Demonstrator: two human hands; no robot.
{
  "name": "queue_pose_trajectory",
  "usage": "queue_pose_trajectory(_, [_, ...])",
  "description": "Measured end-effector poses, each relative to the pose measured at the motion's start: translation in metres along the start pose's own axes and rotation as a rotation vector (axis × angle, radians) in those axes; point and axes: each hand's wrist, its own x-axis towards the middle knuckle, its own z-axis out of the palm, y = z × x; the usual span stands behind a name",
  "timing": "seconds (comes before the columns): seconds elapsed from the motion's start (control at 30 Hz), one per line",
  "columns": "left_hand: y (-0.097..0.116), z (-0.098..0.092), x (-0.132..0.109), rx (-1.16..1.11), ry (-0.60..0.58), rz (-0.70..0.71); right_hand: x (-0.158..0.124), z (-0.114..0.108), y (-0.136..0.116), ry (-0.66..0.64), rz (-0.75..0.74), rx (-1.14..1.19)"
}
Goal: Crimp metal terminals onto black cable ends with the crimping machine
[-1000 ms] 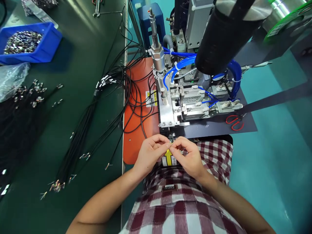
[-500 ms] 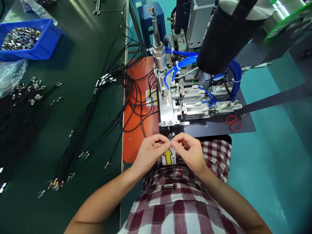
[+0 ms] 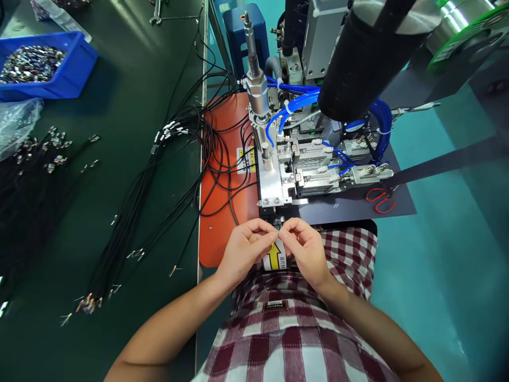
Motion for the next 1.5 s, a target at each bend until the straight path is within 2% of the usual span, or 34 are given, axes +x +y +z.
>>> queue_pose_trajectory(0.13, [0.000,-0.002,0.000,0.012,-0.036,0.008,-0.001,-0.002,0.002,0.001,-0.107,-0.107])
queue_pose_trajectory(0.3, [0.001,-0.001,0.002,0.014,-0.021,-0.029,0.003,-0.006,0.004,-0.049,0.028,-0.005])
queue_pose_trajectory(0.43, [0.002,0.000,0.003,0.022,-0.006,-0.048,0.007,-0.014,0.001,-0.049,0.021,-0.066])
queue_pose_trajectory(0.6, [0.004,-0.002,0.002,0.032,-0.016,-0.055,0.007,-0.016,0.000,-0.014,-0.147,-0.251])
queue_pose_trajectory(0.77, [0.002,-0.002,0.002,0.048,-0.031,-0.044,0.005,-0.010,0.000,0.028,-0.297,-0.337])
queue_pose_trajectory(0.87, [-0.001,0.002,0.001,0.035,-0.012,0.035,0.004,-0.007,0.001,0.029,-0.205,-0.269])
queue_pose_trajectory(0.97, [-0.006,0.006,0.002,0.107,0.041,0.275,0.003,-0.009,0.002,-0.026,0.005,-0.099])
queue_pose_trajectory(1.07, [-0.009,0.006,0.004,0.232,0.003,0.457,0.002,-0.012,0.002,-0.052,0.073,-0.036])
queue_pose_trajectory(1.17, [-0.008,0.006,0.007,0.267,-0.054,0.452,-0.001,-0.014,0.003,-0.040,0.047,-0.068])
queue_pose_trajectory(1.3, [-0.006,0.007,0.006,0.209,-0.048,0.307,-0.004,-0.014,0.005,-0.015,0.022,-0.091])
queue_pose_trajectory(1.37, [-0.005,0.007,0.004,0.292,-0.040,0.278,-0.002,-0.016,0.007,-0.003,0.035,-0.088])
queue_pose_trajectory(1.43, [-0.004,0.003,0.004,0.466,-0.015,0.345,0.003,-0.020,0.008,0.017,0.039,-0.094])
queue_pose_trajectory(1.5, [-0.003,-0.003,0.007,0.670,-0.009,0.488,0.012,-0.024,0.010,0.031,0.044,-0.100])
